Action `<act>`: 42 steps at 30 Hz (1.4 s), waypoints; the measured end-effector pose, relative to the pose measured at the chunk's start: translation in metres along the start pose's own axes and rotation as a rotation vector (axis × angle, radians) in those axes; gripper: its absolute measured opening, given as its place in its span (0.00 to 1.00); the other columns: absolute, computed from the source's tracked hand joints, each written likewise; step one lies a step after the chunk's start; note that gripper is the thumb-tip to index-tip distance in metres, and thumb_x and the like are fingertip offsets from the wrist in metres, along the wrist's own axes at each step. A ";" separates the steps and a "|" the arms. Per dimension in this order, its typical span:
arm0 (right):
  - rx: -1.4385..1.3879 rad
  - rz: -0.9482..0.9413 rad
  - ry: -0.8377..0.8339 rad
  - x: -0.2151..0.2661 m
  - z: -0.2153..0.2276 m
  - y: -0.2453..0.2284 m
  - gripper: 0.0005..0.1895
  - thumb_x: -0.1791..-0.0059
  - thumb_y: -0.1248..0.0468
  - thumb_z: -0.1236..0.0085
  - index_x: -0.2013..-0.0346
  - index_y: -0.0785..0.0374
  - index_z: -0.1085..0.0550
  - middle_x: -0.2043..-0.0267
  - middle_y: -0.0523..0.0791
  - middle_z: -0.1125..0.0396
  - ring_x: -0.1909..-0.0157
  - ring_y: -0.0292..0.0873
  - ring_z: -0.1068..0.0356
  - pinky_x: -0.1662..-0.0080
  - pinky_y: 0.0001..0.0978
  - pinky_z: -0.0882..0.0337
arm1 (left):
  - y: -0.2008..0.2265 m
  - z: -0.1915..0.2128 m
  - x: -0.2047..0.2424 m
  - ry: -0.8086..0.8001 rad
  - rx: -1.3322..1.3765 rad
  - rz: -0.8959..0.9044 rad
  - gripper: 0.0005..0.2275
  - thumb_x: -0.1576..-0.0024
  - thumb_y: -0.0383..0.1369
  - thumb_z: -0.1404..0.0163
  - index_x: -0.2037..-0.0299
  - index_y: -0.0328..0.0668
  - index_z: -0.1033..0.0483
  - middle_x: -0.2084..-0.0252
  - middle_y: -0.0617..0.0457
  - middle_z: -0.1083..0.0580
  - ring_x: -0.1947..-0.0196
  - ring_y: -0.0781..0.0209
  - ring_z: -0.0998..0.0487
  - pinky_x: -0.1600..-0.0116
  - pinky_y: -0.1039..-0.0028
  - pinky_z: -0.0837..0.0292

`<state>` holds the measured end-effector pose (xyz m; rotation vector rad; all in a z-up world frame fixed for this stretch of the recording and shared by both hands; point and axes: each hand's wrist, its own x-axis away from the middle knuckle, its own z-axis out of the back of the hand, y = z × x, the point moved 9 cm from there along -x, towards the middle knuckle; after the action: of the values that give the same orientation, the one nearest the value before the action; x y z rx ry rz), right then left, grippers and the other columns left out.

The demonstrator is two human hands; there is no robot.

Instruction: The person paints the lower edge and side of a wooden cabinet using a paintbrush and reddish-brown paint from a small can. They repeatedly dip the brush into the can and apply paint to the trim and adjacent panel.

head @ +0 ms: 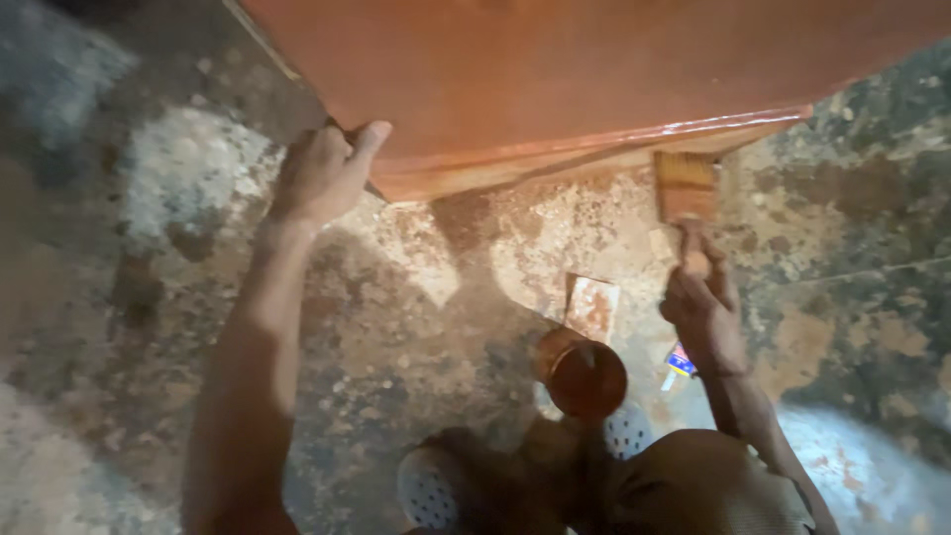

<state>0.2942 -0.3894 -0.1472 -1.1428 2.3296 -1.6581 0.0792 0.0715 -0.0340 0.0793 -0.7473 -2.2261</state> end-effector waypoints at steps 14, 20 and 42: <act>1.175 0.265 -1.057 0.100 -0.089 -0.070 0.26 0.52 0.69 0.44 0.38 0.62 0.33 0.44 0.52 0.27 0.52 0.55 0.24 0.56 0.40 0.23 | -0.022 -0.021 0.019 0.394 -0.069 -0.408 0.17 0.28 0.33 0.55 0.34 0.29 0.38 0.44 0.27 0.27 0.50 0.24 0.26 0.48 0.45 0.31; 1.739 -0.081 -1.114 0.086 -0.061 -0.033 0.24 0.47 0.60 0.51 0.34 0.50 0.33 0.55 0.46 0.25 0.56 0.53 0.24 0.58 0.45 0.25 | -0.062 -0.052 0.004 0.293 -0.159 -0.311 0.12 0.28 0.30 0.54 0.43 0.25 0.37 0.51 0.31 0.25 0.53 0.27 0.25 0.49 0.44 0.34; 1.650 -0.113 -1.155 0.078 -0.077 0.004 0.18 0.47 0.63 0.55 0.45 0.50 0.26 0.63 0.47 0.24 0.65 0.55 0.25 0.63 0.49 0.28 | -0.061 -0.043 0.008 0.186 -0.202 -0.200 0.13 0.23 0.37 0.57 0.48 0.32 0.28 0.53 0.32 0.26 0.50 0.30 0.28 0.44 0.46 0.35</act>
<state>0.2016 -0.3741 -0.0908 -1.0899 -0.0048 -1.4567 0.0457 0.0775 -0.1015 0.2682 -0.4269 -2.4309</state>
